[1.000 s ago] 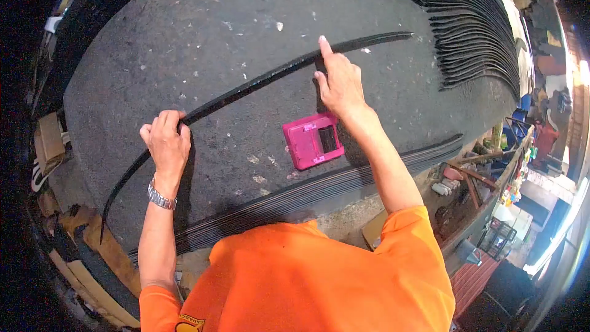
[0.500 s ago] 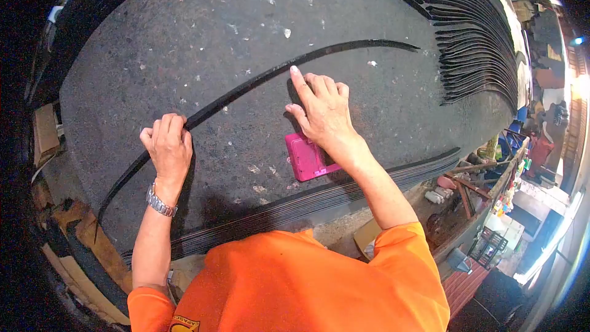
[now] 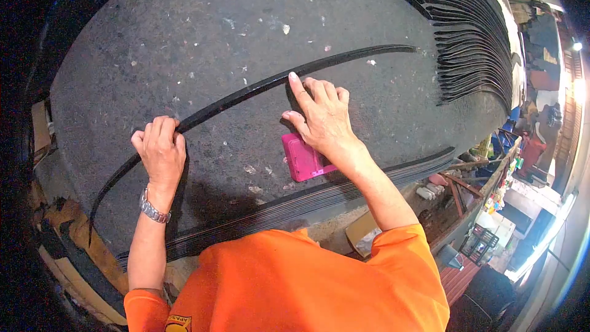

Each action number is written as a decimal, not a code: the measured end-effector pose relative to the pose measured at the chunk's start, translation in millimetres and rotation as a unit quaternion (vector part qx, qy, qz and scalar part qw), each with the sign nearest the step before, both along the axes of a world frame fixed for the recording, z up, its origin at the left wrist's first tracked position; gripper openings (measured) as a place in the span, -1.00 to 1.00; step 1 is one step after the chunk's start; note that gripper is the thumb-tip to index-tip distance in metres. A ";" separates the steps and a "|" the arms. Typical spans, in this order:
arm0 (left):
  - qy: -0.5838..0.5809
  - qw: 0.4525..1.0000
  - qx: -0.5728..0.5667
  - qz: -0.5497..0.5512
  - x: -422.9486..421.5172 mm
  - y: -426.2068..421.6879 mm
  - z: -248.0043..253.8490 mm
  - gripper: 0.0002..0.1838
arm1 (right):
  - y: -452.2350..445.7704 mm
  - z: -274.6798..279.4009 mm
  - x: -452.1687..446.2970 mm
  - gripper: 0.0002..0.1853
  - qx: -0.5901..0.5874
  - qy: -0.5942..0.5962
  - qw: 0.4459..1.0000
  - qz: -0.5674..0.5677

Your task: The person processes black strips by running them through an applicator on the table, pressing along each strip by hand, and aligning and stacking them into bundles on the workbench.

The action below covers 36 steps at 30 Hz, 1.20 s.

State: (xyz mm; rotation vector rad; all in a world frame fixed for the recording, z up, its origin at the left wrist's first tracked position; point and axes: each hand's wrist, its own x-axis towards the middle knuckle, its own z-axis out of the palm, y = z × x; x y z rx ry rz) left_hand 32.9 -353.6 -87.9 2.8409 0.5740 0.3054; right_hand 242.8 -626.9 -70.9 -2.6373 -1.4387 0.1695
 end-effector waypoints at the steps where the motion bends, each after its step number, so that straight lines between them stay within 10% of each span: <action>1: 0.000 1.000 -0.002 0.000 0.4 -0.1 0.4 -0.77 | 0.1 -0.2 0.2 -0.17 0.000 0.000 1.000 0.001; 36: 0.010 1.000 -0.009 0.007 1.2 -0.1 2.8 -0.77 | 10.9 8.0 -3.7 -0.24 0.026 -0.018 0.999 0.016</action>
